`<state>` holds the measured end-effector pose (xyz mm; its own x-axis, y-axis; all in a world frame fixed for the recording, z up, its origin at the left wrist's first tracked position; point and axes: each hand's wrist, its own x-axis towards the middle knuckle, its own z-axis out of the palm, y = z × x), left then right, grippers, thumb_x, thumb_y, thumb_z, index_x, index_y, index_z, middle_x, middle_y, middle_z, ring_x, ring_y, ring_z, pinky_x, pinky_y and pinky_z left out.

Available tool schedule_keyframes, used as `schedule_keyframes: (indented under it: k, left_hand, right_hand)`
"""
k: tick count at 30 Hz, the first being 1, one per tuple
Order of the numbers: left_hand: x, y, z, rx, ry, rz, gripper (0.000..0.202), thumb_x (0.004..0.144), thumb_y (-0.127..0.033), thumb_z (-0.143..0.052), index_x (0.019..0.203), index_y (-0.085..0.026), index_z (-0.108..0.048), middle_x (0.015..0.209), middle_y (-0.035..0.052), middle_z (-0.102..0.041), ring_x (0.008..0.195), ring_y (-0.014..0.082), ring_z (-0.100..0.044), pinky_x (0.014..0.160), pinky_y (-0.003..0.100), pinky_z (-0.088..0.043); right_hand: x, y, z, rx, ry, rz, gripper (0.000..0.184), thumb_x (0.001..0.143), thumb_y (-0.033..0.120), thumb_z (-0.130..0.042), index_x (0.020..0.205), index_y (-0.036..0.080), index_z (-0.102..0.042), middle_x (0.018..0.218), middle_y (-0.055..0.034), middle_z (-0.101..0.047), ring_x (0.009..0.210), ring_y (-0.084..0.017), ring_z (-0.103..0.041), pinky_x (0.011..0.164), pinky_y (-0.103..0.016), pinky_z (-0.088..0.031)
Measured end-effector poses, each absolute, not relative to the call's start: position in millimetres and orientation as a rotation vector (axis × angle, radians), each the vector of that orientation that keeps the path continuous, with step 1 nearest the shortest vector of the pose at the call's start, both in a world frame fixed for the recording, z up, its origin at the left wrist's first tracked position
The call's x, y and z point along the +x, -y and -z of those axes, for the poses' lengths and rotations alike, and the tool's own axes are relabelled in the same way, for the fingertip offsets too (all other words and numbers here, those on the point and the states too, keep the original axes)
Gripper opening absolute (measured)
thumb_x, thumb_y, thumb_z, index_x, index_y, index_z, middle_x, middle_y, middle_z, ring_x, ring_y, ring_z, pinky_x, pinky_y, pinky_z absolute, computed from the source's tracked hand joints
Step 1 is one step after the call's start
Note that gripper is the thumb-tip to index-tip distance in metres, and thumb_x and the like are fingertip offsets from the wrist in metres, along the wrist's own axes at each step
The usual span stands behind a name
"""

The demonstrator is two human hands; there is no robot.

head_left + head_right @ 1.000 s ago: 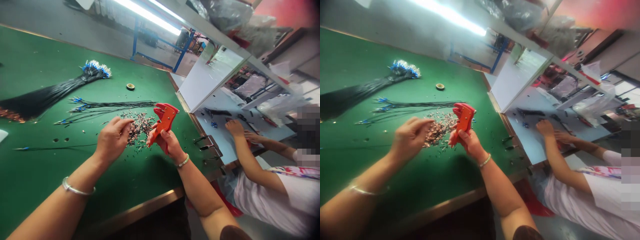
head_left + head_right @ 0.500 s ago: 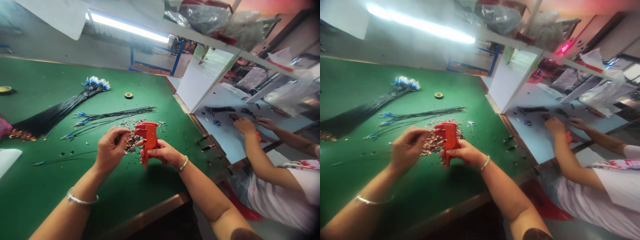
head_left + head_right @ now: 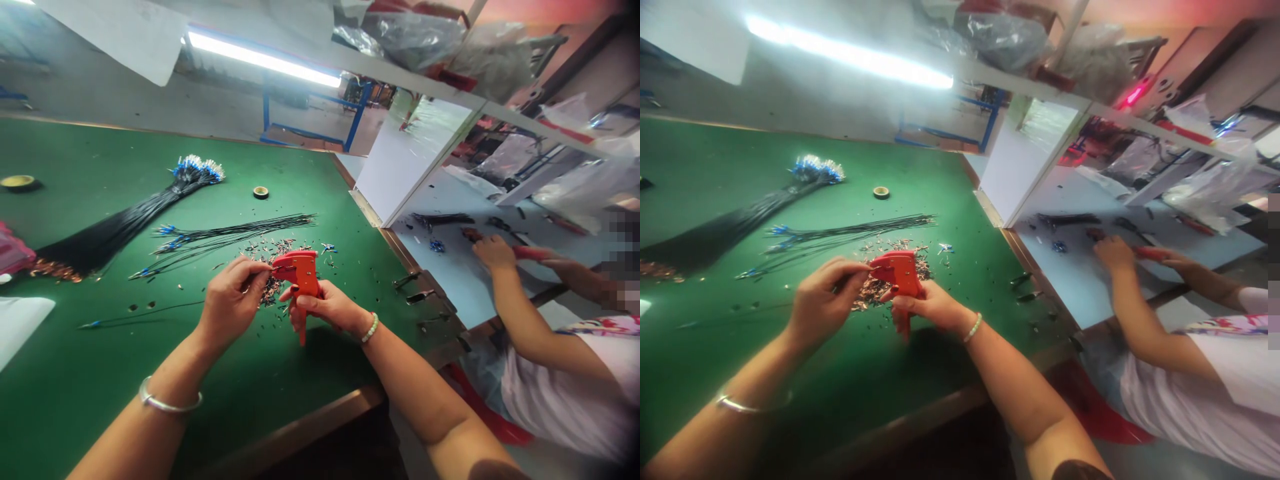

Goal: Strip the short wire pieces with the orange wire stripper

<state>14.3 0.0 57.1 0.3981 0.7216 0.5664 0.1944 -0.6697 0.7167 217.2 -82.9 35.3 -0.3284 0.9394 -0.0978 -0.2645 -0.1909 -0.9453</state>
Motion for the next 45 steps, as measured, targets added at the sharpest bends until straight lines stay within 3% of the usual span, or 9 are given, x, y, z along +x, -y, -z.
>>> schedule_keyframes:
  k: [4,12,26,38,45]
  left_hand:
    - [14.1,0.1,-58.4,2.08,-0.78,-1.244,0.012,0.093,-0.026,-0.061,0.09,-0.018,-0.069,0.082,0.0026,-0.066,0.071,0.0126,-0.06,0.062,0.025,-0.046]
    - [14.7,-0.7,-59.0,2.004,-0.75,-1.227,0.012,0.092,-0.026,-0.062,0.089,-0.019,-0.071,0.079,0.0015,-0.065,0.068,0.0125,-0.059,0.061,0.025,-0.046]
    - [11.4,-3.5,-63.8,1.912,-0.733,-1.18,0.012,0.088,-0.027,-0.065,0.087,-0.019,-0.073,0.077,0.0013,-0.067,0.067,0.0126,-0.058,0.063,0.026,-0.048]
    - [12.2,-3.1,-63.3,1.847,-0.72,-1.164,0.011,0.087,-0.028,-0.066,0.087,-0.019,-0.073,0.074,0.0005,-0.064,0.063,0.0111,-0.055,0.056,0.024,-0.045]
    - [10.3,-2.9,-66.6,1.859,-0.8,-1.119,0.02,0.088,-0.036,-0.065,0.086,-0.017,-0.072,0.076,0.0018,-0.067,0.066,0.0129,-0.059,0.061,0.025,-0.048]
  right_hand:
    - [215.2,83.1,-33.7,-1.002,1.115,-1.626,0.05,0.084,0.054,-0.077,0.107,0.01,-0.069,0.07,-0.002,-0.068,0.059,-0.016,-0.068,0.054,-0.03,-0.059]
    - [216.4,85.0,-33.3,-0.959,1.057,-1.681,0.058,0.085,0.062,-0.073,0.107,0.008,-0.071,0.071,-0.0051,-0.069,0.061,-0.017,-0.068,0.061,-0.031,-0.058]
    - [214.7,85.5,-31.3,-0.91,1.062,-1.688,0.055,0.084,0.061,-0.074,0.102,0.01,-0.071,0.071,-0.0035,-0.068,0.061,-0.016,-0.068,0.062,-0.031,-0.057]
    - [211.2,83.2,-28.2,-0.923,1.111,-1.65,0.049,0.087,0.06,-0.072,0.094,0.013,-0.065,0.063,-0.0011,-0.067,0.054,-0.017,-0.066,0.053,-0.03,-0.056]
    - [202.8,84.7,-29.9,-0.946,1.097,-1.587,0.05,0.083,0.062,-0.075,0.08,0.015,-0.058,0.057,0.0012,-0.06,0.051,-0.015,-0.062,0.051,-0.03,-0.055]
